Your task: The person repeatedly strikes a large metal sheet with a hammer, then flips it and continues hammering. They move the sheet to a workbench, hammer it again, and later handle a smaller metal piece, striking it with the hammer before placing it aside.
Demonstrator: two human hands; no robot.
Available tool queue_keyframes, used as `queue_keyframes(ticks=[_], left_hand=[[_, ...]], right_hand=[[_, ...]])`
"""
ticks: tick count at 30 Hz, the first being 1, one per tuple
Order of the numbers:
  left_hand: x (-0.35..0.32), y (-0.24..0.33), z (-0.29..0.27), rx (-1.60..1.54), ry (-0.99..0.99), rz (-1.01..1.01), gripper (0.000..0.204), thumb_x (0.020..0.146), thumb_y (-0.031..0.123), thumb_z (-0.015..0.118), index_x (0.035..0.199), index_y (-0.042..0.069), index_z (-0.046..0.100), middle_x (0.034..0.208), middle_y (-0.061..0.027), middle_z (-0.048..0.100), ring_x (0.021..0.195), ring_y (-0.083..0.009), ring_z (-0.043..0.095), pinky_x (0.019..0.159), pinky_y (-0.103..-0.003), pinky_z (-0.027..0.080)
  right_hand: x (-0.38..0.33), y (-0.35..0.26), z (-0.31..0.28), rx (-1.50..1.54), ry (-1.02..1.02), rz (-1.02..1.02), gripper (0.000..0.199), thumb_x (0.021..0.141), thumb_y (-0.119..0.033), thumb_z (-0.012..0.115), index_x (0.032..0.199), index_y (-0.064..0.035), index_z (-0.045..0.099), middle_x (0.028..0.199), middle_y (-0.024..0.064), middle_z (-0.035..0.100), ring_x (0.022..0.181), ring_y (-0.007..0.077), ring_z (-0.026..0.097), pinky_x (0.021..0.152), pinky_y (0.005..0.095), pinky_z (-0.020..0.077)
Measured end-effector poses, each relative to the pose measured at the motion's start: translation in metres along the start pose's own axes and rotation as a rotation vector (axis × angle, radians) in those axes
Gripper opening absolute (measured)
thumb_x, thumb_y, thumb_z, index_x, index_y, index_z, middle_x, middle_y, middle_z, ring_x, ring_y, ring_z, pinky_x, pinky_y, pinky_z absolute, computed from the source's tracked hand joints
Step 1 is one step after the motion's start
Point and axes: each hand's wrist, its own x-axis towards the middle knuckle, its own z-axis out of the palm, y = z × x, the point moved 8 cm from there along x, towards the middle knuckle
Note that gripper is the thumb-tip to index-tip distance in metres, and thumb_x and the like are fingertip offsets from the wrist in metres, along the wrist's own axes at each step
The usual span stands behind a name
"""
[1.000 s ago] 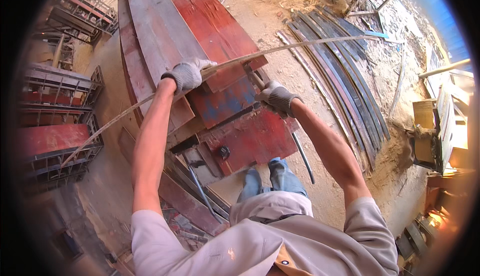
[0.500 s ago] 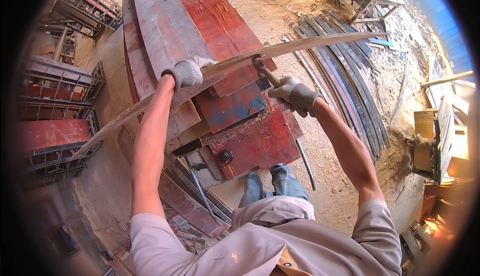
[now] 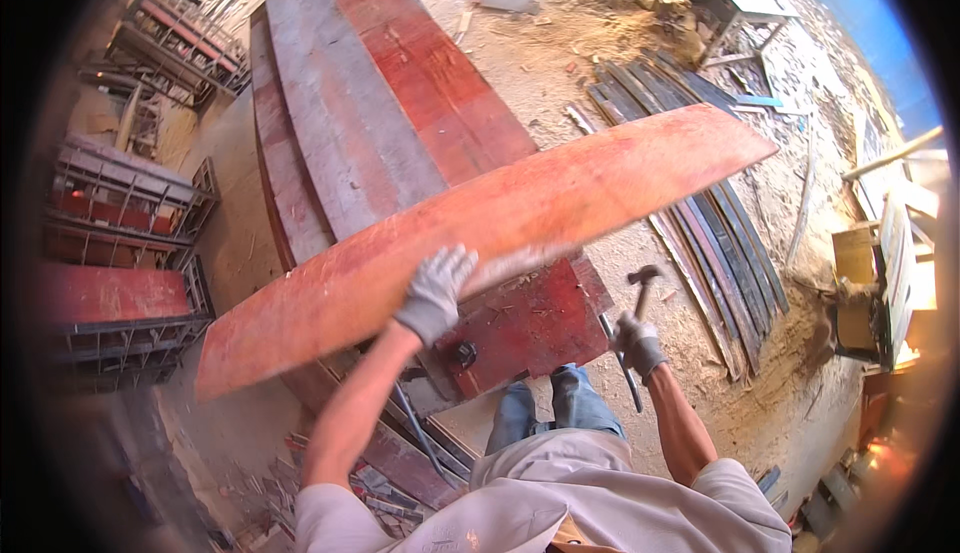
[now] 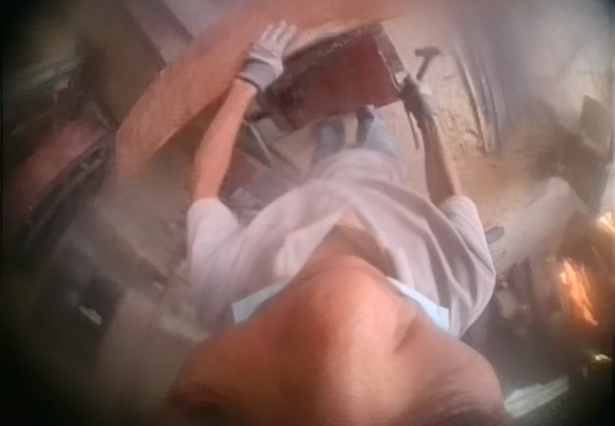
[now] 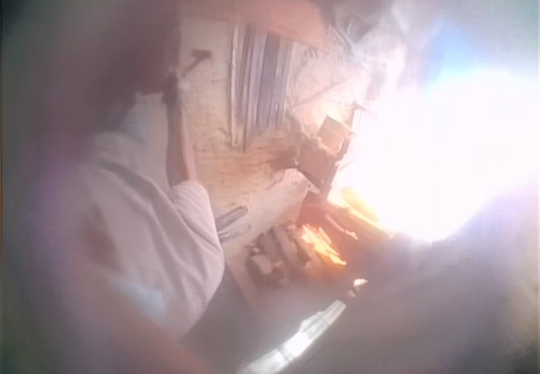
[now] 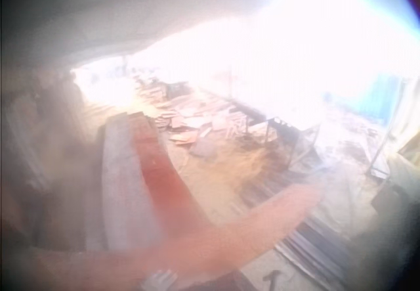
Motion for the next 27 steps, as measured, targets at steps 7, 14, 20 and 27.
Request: queue_keyframes(ticks=[7, 14, 20, 27], left_hand=[[-0.014, -0.012, 0.121, 0.147, 0.272, 0.118, 0.066, 0.089, 0.011, 0.057, 0.155, 0.014, 0.052, 0.164, -0.0158, 0.045, 0.152, -0.0411, 0.040, 0.126, -0.061, 0.024], [-0.056, -0.081, 0.105, 0.386, 0.185, 0.228, 0.070, 0.091, 0.018, 0.060, 0.159, 0.022, 0.047, 0.169, -0.0077, 0.039, 0.157, -0.0333, 0.033, 0.129, -0.057, 0.021], [-0.071, -0.193, 0.060, 0.542, -0.039, -0.158, 0.070, 0.095, 0.023, 0.057, 0.162, 0.032, 0.041, 0.172, 0.0007, 0.034, 0.157, -0.0262, 0.033, 0.128, -0.054, 0.022], [-0.025, -0.239, -0.004, 0.782, 0.152, -0.370, 0.058, 0.103, 0.014, 0.039, 0.159, 0.028, 0.046, 0.167, -0.0011, 0.043, 0.152, -0.0248, 0.042, 0.127, -0.052, 0.026]], right_hand=[[-0.026, -0.159, -0.076, 0.317, 0.399, -0.537, 0.039, 0.105, -0.031, 0.065, 0.124, 0.0021, 0.055, 0.111, 0.0191, 0.073, 0.092, 0.0287, 0.075, 0.073, 0.0406, 0.0634], [-0.044, -0.142, -0.082, -0.276, 0.626, -0.652, 0.025, 0.098, -0.031, 0.073, 0.097, -0.0060, 0.070, 0.076, 0.0002, 0.063, 0.070, 0.0091, 0.053, 0.060, 0.0322, 0.0427], [-0.046, -0.035, -0.066, -0.534, 0.584, -0.468, 0.025, 0.098, -0.030, 0.070, 0.094, -0.0055, 0.068, 0.072, -0.0004, 0.061, 0.064, 0.0098, 0.055, 0.059, 0.0308, 0.0456], [-0.088, 0.090, -0.133, -0.621, 0.642, -0.530, 0.027, 0.098, -0.033, 0.070, 0.098, -0.0056, 0.066, 0.082, 0.0147, 0.066, 0.076, 0.0265, 0.062, 0.069, 0.0436, 0.0489]])
